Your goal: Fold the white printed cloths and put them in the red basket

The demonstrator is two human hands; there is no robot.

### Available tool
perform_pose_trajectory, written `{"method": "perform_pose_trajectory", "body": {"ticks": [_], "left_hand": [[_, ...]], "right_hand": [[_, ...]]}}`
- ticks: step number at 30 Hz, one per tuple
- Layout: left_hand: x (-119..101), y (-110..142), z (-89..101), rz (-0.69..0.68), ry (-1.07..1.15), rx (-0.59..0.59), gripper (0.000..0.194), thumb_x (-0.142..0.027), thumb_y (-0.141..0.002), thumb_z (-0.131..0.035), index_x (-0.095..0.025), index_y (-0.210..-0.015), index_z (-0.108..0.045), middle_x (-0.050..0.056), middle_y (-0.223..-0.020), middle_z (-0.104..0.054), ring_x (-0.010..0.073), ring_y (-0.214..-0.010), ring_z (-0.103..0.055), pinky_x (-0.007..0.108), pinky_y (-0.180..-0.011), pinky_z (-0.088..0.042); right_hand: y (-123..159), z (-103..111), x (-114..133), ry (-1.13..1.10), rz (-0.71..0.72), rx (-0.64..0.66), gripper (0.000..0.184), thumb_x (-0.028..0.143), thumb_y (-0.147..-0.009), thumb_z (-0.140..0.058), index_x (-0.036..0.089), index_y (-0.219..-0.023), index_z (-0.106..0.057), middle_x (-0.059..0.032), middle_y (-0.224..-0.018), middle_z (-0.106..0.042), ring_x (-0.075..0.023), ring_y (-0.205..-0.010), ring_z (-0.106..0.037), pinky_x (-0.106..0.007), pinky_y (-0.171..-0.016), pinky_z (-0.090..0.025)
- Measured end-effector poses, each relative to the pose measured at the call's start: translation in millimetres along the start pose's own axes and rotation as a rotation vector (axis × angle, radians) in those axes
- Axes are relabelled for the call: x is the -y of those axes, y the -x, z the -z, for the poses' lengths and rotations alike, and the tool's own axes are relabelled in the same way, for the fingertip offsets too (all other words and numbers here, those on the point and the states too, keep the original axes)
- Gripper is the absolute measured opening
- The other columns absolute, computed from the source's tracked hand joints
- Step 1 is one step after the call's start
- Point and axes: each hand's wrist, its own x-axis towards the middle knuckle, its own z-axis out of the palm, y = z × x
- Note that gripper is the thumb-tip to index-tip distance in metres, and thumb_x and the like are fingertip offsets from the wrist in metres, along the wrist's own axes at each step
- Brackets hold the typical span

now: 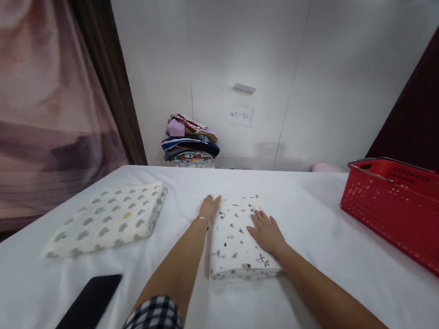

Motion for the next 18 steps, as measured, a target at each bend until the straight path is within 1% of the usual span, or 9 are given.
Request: {"method": "perform_pose_trajectory", "body": {"ticks": [2,5,7,8,10,12,14,16,18], "left_hand": [[0.0,15.8,0.4,-0.045,-0.018,0.02,0.058,-0.045,-0.086,-0.042,-0.01,-0.132,-0.039,0.019,-0.143,-0.036,0.025,-0.13,-0.036,0.032,-0.102,-0.032],[-1.5,54.7,-4.6,-0.138,-0.09,0.061,0.068,-0.049,-0.08,-0.051,-0.014,-0.135,-0.036,0.014,-0.152,-0.015,0.0279,-0.139,-0.014,0.041,-0.11,-0.018],[-1.9,86.6,-10.0,-0.249,-0.156,0.109,0.067,-0.053,-0.077,-0.053,-0.019,-0.133,-0.041,0.009,-0.153,-0.014,0.0277,-0.14,-0.007,0.046,-0.112,-0.008],[-1.4,102.4,-12.7,-0.312,-0.191,0.138,0.066,-0.055,-0.076,-0.052,-0.021,-0.132,-0.043,0.008,-0.152,-0.016,0.0269,-0.14,-0.007,0.046,-0.112,-0.005],[0.6,129.8,-17.6,-0.478,-0.293,0.191,0.064,-0.059,-0.08,-0.045,-0.023,-0.133,-0.043,0.007,-0.151,-0.02,0.0264,-0.14,-0.01,0.049,-0.112,-0.004],[3.4,148.4,-20.7,-0.594,-0.362,0.208,0.063,-0.059,-0.084,-0.037,-0.024,-0.136,-0.04,0.007,-0.15,-0.024,0.0259,-0.14,-0.013,0.051,-0.111,-0.005],[5.4,156.9,-21.8,-0.626,-0.397,0.195,0.061,-0.057,-0.086,-0.035,-0.025,-0.137,-0.037,0.007,-0.149,-0.027,0.026,-0.139,-0.016,0.052,-0.111,-0.007],[5.7,158.0,-21.5,-0.622,-0.42,0.184,0.06,-0.056,-0.086,-0.036,-0.025,-0.138,-0.036,0.007,-0.149,-0.028,0.0268,-0.139,-0.017,0.053,-0.111,-0.009],[4.8,155.9,-20.5,-0.624,-0.438,0.184,0.061,-0.056,-0.086,-0.036,-0.026,-0.138,-0.036,0.007,-0.148,-0.028,0.0272,-0.138,-0.018,0.053,-0.11,-0.01]], "right_hand": [[-0.3,0.3,0.2,-0.011,0.009,-0.012,0.059,0.049,-0.092,-0.023,0.018,-0.142,-0.03,-0.0061,-0.152,-0.019,-0.0211,-0.139,-0.01,-0.044,-0.109,-0.01],[0.1,1.1,0.7,-0.033,0.01,-0.014,0.058,0.048,-0.092,-0.025,0.019,-0.141,-0.031,-0.0068,-0.151,-0.02,-0.0214,-0.139,-0.011,-0.045,-0.109,-0.01],[0.8,1.1,0.9,-0.043,0.007,-0.007,0.058,0.049,-0.092,-0.025,0.019,-0.141,-0.031,-0.0067,-0.151,-0.02,-0.0211,-0.139,-0.01,-0.045,-0.109,-0.009],[1.2,0.7,0.9,-0.043,0.006,-0.007,0.058,0.049,-0.092,-0.025,0.019,-0.141,-0.031,-0.0066,-0.152,-0.019,-0.0209,-0.139,-0.01,-0.045,-0.109,-0.009],[1.7,-0.3,0.9,-0.041,0.008,-0.01,0.057,0.048,-0.092,-0.024,0.019,-0.141,-0.032,-0.0066,-0.152,-0.02,-0.0208,-0.139,-0.01,-0.044,-0.108,-0.009],[1.1,-0.1,0.8,-0.045,0.02,-0.022,0.057,0.048,-0.092,-0.024,0.019,-0.14,-0.032,-0.0072,-0.151,-0.02,-0.0213,-0.139,-0.01,-0.044,-0.108,-0.01],[-1.1,3.2,0.7,-0.054,0.027,-0.016,0.056,0.047,-0.092,-0.025,0.018,-0.14,-0.033,-0.0081,-0.151,-0.02,-0.0222,-0.139,-0.01,-0.045,-0.108,-0.01],[-4.7,10.1,0.7,-0.058,0.031,0.035,0.055,0.046,-0.091,-0.029,0.018,-0.138,-0.036,-0.0087,-0.151,-0.022,-0.0234,-0.138,-0.012,-0.047,-0.107,-0.012],[-7.5,17.8,0.7,-0.057,0.022,0.076,0.056,0.046,-0.089,-0.033,0.019,-0.137,-0.037,-0.0093,-0.151,-0.022,-0.0248,-0.138,-0.012,-0.049,-0.106,-0.011]]}}
